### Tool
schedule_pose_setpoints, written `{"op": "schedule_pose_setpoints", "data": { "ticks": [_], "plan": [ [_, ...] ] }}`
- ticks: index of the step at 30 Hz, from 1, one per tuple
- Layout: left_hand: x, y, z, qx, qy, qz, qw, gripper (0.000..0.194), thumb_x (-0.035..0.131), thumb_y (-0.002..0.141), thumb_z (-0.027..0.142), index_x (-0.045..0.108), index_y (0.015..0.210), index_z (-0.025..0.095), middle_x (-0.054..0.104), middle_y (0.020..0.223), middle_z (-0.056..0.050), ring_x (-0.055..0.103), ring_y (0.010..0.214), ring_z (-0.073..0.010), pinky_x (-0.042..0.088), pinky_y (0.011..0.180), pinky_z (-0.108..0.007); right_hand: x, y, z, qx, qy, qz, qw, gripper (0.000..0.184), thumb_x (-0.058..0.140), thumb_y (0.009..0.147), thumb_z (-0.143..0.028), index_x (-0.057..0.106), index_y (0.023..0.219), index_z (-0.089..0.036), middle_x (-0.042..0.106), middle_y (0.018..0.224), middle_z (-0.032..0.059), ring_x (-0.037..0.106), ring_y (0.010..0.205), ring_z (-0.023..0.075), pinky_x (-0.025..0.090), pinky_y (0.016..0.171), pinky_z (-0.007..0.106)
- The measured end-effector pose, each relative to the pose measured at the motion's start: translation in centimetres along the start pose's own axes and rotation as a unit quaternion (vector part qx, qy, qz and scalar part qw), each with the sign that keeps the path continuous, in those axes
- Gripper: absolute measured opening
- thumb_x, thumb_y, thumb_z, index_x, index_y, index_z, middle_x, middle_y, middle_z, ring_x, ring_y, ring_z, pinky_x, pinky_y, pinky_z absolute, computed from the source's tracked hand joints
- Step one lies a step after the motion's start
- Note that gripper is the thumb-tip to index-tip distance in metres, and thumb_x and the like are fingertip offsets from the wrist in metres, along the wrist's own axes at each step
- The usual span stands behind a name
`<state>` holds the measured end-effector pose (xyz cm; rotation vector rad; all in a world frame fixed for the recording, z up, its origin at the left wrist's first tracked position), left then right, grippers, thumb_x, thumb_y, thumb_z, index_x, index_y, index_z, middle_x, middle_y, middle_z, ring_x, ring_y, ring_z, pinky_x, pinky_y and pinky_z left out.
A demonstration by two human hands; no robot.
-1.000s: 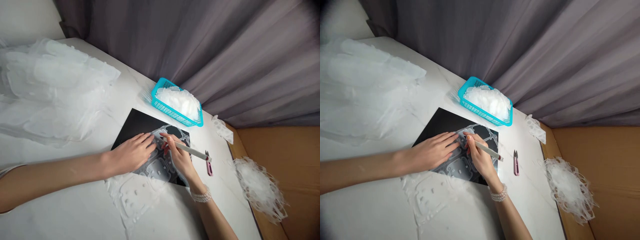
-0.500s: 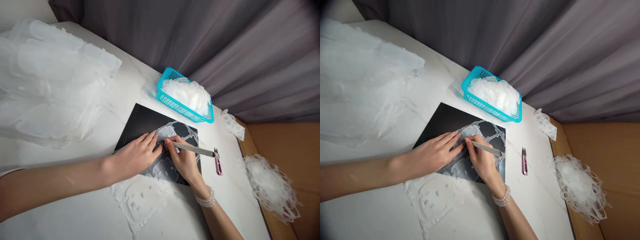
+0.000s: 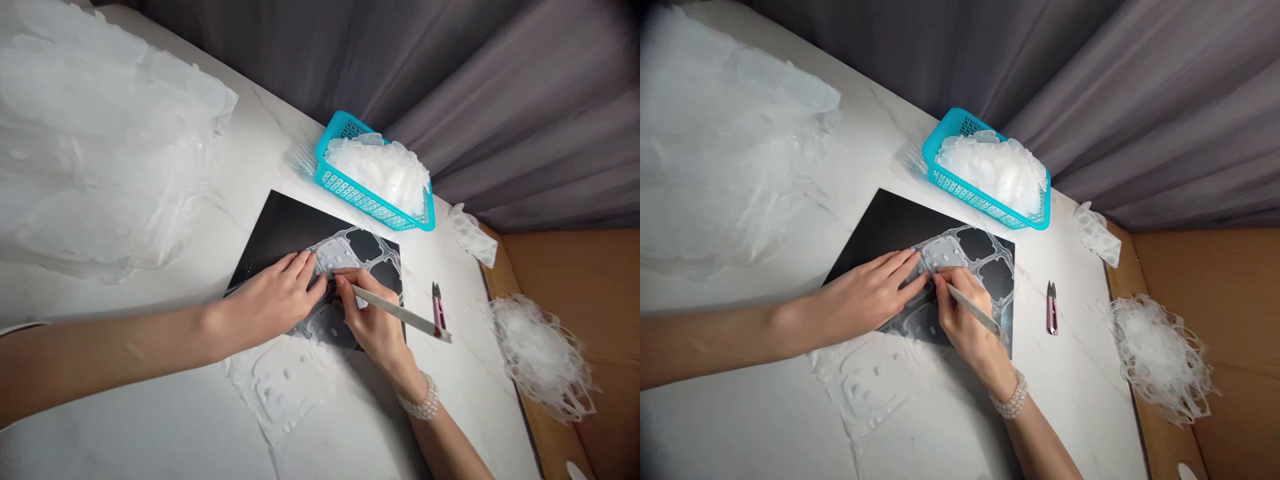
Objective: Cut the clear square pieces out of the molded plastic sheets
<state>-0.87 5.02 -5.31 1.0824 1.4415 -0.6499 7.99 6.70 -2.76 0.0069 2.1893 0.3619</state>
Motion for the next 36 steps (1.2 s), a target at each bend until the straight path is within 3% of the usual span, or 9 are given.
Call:
{"op": "schedule_pose_setpoints", "data": {
  "ticks": [8,15,18,23,30,33,36],
  "plan": [
    [0.3,0.1,-0.2,0.002,-0.019,0.025,0.999,0.043,0.043,0.093,0.015,0.049,0.133,0.002,0.058,0.132,-0.029,0.054,0.127,-0.0376,0.046,0.102,-0.046,0.8,0.7,0.3,-0.016,-0.013,0.02,1.0,0.014,0.052,0.098,-0.021,0.061,0.087,-0.019,0.066,0.081,0.0038,0.061,0.071,0.0147,0.049,0.065,0.028],
    [0.6,0.6,-1.1,-0.024,-0.056,0.016,0.998,0.032,0.046,0.092,0.019,0.058,0.119,0.008,0.06,0.129,-0.022,0.055,0.122,-0.0333,0.044,0.102,-0.046,0.9,-0.7,-0.8,-0.089,-0.046,0.03,0.995,0.012,0.05,0.097,-0.013,0.058,0.099,-0.02,0.067,0.096,0.0069,0.064,0.089,0.0171,0.054,0.08,0.032],
    [0.7,0.3,-0.9,-0.021,-0.043,0.01,0.999,0.035,0.043,0.093,0.018,0.057,0.123,0.007,0.057,0.133,-0.023,0.052,0.126,-0.0336,0.043,0.104,-0.047,1.9,-0.9,-1.3,-0.131,-0.091,0.007,0.987,0.016,0.044,0.098,-0.011,0.058,0.104,-0.017,0.066,0.096,0.0115,0.063,0.095,0.0214,0.056,0.082,0.036],
    [1.3,-0.2,-0.5,-0.011,-0.039,0.007,0.999,0.039,0.042,0.093,0.015,0.054,0.129,0.006,0.053,0.14,-0.024,0.049,0.13,-0.0351,0.039,0.108,-0.05,2.7,-0.6,-1.6,-0.136,-0.142,-0.043,0.98,0.026,0.037,0.099,-0.011,0.06,0.109,-0.015,0.066,0.095,0.014,0.062,0.099,0.0247,0.056,0.084,0.04],
    [2.2,-0.6,-0.5,-0.02,-0.044,0.015,0.999,0.048,0.048,0.09,0.013,0.05,0.137,0.003,0.05,0.144,-0.025,0.047,0.134,-0.0373,0.038,0.11,-0.05,3.0,-0.2,-2.3,-0.153,-0.205,-0.073,0.964,0.032,0.04,0.098,-0.009,0.06,0.123,-0.008,0.063,0.127,0.0225,0.058,0.123,0.0321,0.052,0.098,0.049],
    [2.1,-0.6,-0.5,-0.028,-0.048,0.018,0.998,0.05,0.048,0.089,0.012,0.048,0.138,0.002,0.05,0.143,-0.026,0.047,0.134,-0.0375,0.039,0.11,-0.049,2.8,0.6,-2.4,-0.141,-0.147,-0.104,0.973,0.033,0.039,0.097,-0.007,0.061,0.122,-0.007,0.068,0.119,0.0212,0.065,0.112,0.0299,0.056,0.092,0.046],
    [1.9,-0.5,-0.2,-0.03,-0.05,0.01,0.998,0.053,0.048,0.088,0.007,0.046,0.141,0.001,0.049,0.144,-0.027,0.045,0.135,-0.0387,0.039,0.11,-0.049,-0.2,2.1,0.3,-0.046,-0.013,-0.078,0.996,0.03,0.045,0.097,-0.014,0.065,0.119,-0.016,0.074,0.103,0.01,0.072,0.088,0.0196,0.061,0.079,0.034]
  ]
}}
Point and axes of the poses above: each hand's wrist, its own y-axis towards the middle knuckle, its own x-axis out of the palm, z = x × y, the point moved 10 cm from there along y, towards the middle knuckle
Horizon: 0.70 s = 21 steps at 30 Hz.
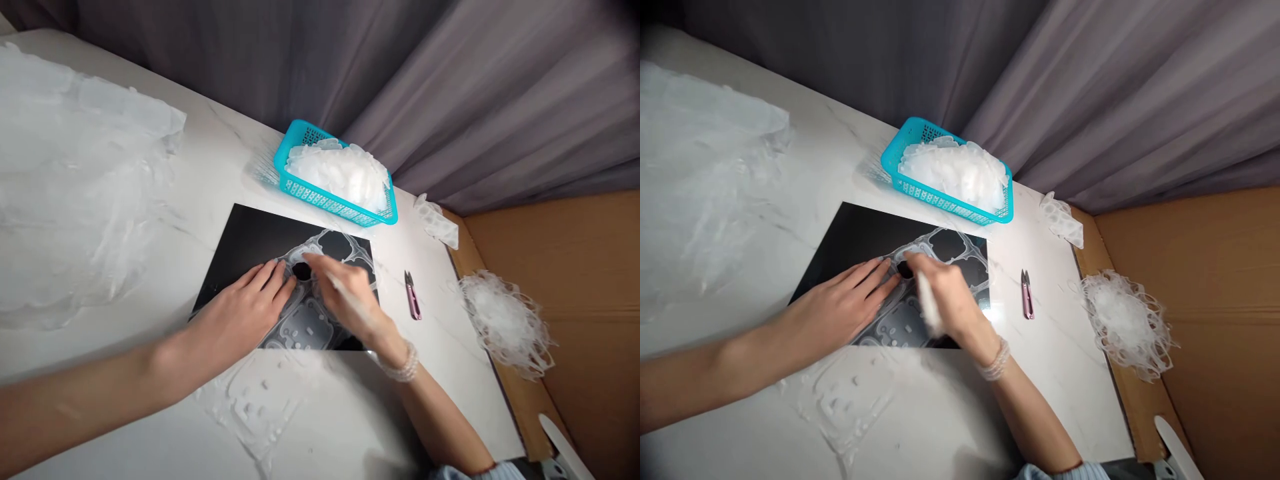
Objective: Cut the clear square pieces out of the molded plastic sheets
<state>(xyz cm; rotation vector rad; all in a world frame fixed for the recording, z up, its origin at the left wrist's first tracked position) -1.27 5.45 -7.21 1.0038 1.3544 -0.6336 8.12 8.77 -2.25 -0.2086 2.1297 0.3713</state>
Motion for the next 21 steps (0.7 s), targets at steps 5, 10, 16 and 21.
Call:
{"op": "schedule_pose_setpoints", "data": {
  "ticks": [5,10,16,21],
  "plan": [
    [-0.3,0.1,0.2,-0.006,0.001,-0.002,1.0,0.055,0.048,0.087,0.004,0.046,0.141,0.0,0.048,0.144,-0.029,0.046,0.134,-0.039,0.042,0.108,-0.048,-9.9,-3.8,12.4,0.224,0.252,0.246,0.909,0.022,0.06,0.092,-0.035,0.07,0.106,-0.021,0.075,0.095,0.0074,0.074,0.088,0.0208,0.06,0.074,0.031],
    [-2.0,0.9,-1.5,-0.043,-0.157,0.031,0.986,0.04,0.046,0.091,0.01,0.06,0.128,0.008,0.061,0.132,-0.022,0.052,0.129,-0.0357,0.038,0.11,-0.054,-10.6,-6.1,16.0,0.283,0.322,0.207,0.879,0.024,0.064,0.089,-0.039,0.07,0.101,-0.02,0.075,0.084,0.0066,0.075,0.077,0.0215,0.063,0.069,0.035],
    [-1.4,1.8,-5.0,-0.215,-0.635,-0.001,0.742,0.05,0.032,0.1,0.046,0.065,0.12,0.015,0.072,0.114,-0.013,0.066,0.11,-0.0274,0.054,0.093,-0.043,-7.6,-4.0,4.4,0.188,0.345,0.139,0.909,0.024,0.057,0.094,-0.043,0.071,0.104,-0.026,0.075,0.103,0.0063,0.075,0.091,0.0228,0.063,0.082,0.041],
    [1.6,1.2,-2.2,-0.272,-0.868,-0.099,0.402,0.05,0.05,0.093,0.056,0.07,0.114,0.015,0.073,0.113,-0.015,0.07,0.105,-0.0288,0.056,0.089,-0.042,-4.3,-2.5,-2.3,0.119,0.349,-0.061,0.928,0.025,0.054,0.097,-0.039,0.071,0.11,-0.027,0.077,0.1,0.0063,0.074,0.094,0.0241,0.06,0.087,0.043]
  ]
}}
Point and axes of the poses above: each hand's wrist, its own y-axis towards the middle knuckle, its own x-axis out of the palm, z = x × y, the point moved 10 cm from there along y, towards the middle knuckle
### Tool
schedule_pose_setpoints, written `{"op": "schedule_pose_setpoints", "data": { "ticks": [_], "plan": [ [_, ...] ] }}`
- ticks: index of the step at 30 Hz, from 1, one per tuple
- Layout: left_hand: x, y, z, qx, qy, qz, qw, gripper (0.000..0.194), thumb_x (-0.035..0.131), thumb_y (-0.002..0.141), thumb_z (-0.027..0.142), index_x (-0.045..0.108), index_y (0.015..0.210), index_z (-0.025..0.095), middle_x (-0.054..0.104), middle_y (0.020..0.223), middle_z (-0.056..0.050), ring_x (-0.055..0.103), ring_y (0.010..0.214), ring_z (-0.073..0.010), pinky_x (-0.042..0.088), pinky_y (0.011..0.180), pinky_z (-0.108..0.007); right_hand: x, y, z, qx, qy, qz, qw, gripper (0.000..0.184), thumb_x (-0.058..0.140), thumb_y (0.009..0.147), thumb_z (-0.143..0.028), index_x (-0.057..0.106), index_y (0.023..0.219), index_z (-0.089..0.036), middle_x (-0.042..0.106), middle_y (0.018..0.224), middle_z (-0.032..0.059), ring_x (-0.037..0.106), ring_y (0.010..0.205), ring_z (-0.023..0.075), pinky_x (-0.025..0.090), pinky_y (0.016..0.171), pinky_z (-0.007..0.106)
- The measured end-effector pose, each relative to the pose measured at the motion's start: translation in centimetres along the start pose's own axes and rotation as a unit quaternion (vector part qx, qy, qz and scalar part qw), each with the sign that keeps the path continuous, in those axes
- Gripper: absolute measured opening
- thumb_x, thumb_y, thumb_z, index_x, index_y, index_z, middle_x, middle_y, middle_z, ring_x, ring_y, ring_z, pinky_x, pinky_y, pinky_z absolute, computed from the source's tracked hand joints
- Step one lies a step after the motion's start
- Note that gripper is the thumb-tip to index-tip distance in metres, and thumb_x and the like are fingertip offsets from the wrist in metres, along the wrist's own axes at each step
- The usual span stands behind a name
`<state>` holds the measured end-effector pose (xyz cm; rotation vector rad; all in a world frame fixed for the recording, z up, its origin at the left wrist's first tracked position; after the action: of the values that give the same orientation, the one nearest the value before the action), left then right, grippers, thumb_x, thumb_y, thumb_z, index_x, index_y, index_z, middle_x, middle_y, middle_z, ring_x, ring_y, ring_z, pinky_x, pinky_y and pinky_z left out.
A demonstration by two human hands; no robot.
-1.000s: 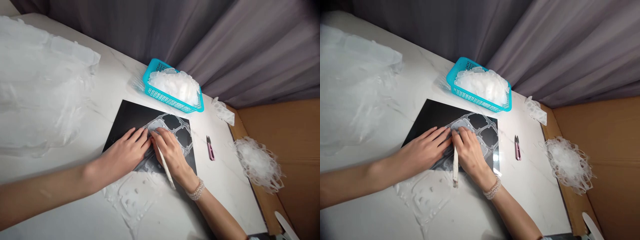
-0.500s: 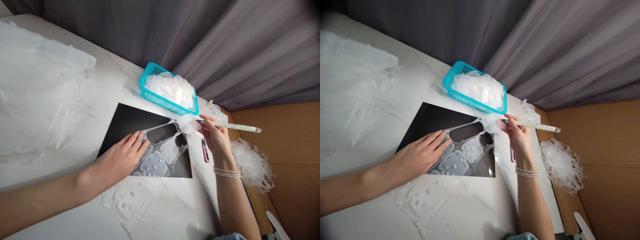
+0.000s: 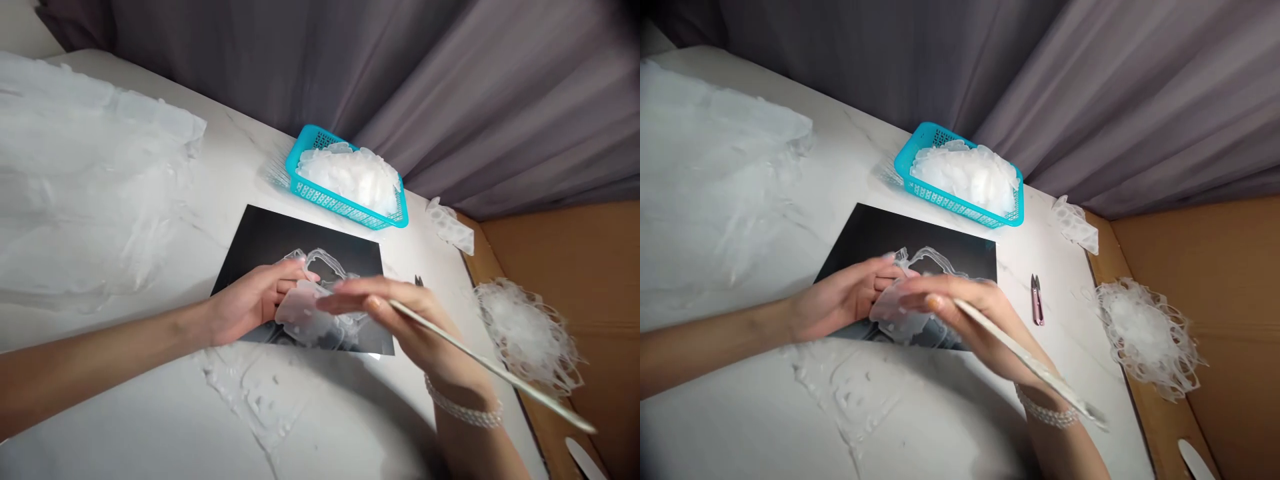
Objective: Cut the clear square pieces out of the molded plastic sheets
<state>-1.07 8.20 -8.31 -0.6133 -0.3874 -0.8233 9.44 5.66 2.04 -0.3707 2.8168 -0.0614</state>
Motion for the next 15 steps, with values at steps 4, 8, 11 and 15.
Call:
{"op": "schedule_pose_setpoints", "data": {
  "ticks": [4,8,11,15],
  "plan": [
    [-0.7,-0.2,-0.3,0.016,0.059,0.046,0.997,0.025,0.068,0.085,0.03,0.074,0.107,0.019,0.076,0.108,-0.01,0.07,0.106,-0.024,0.053,0.097,-0.038,-3.7,1.3,2.2,0.037,-0.092,0.144,0.985,0.033,0.051,0.096,-0.047,0.065,0.083,-0.02,0.074,0.081,0.0065,0.072,0.078,0.0206,0.058,0.071,0.033],
    [-0.4,-0.4,-0.5,0.013,0.105,0.052,0.993,0.024,0.067,0.086,0.032,0.074,0.105,0.018,0.077,0.102,-0.008,0.07,0.105,-0.025,0.052,0.098,-0.041,-1.7,3.0,4.5,0.06,-0.163,0.094,0.98,0.041,0.062,0.087,-0.05,0.046,0.064,-0.02,0.052,0.057,-0.0026,0.053,0.058,0.0123,0.039,0.049,0.022],
    [-0.2,-0.4,-0.4,0.027,0.154,0.049,0.987,0.026,0.063,0.088,0.035,0.075,0.104,0.019,0.077,0.095,-0.006,0.071,0.102,-0.0254,0.052,0.095,-0.041,1.1,3.4,5.0,0.047,-0.102,0.055,0.992,0.047,0.068,0.083,-0.048,0.033,0.063,-0.022,0.044,0.058,-0.0053,0.044,0.057,0.0102,0.036,0.051,0.022],
    [-0.6,-0.8,-0.3,0.044,0.203,0.082,0.975,0.025,0.061,0.089,0.037,0.077,0.095,0.019,0.077,0.09,-0.005,0.071,0.097,-0.0246,0.054,0.088,-0.036,2.5,3.1,5.2,0.04,-0.012,0.062,0.997,0.049,0.064,0.084,-0.046,0.027,0.063,-0.023,0.043,0.06,-0.0041,0.044,0.059,0.0107,0.037,0.053,0.023]
  ]
}}
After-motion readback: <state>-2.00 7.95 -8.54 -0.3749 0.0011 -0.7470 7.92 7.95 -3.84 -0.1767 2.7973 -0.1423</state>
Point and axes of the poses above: each hand's wrist, its own y-axis towards the middle knuckle, its own x-axis out of the palm, z = x × y, the point moved 10 cm from there along y, towards the middle knuckle
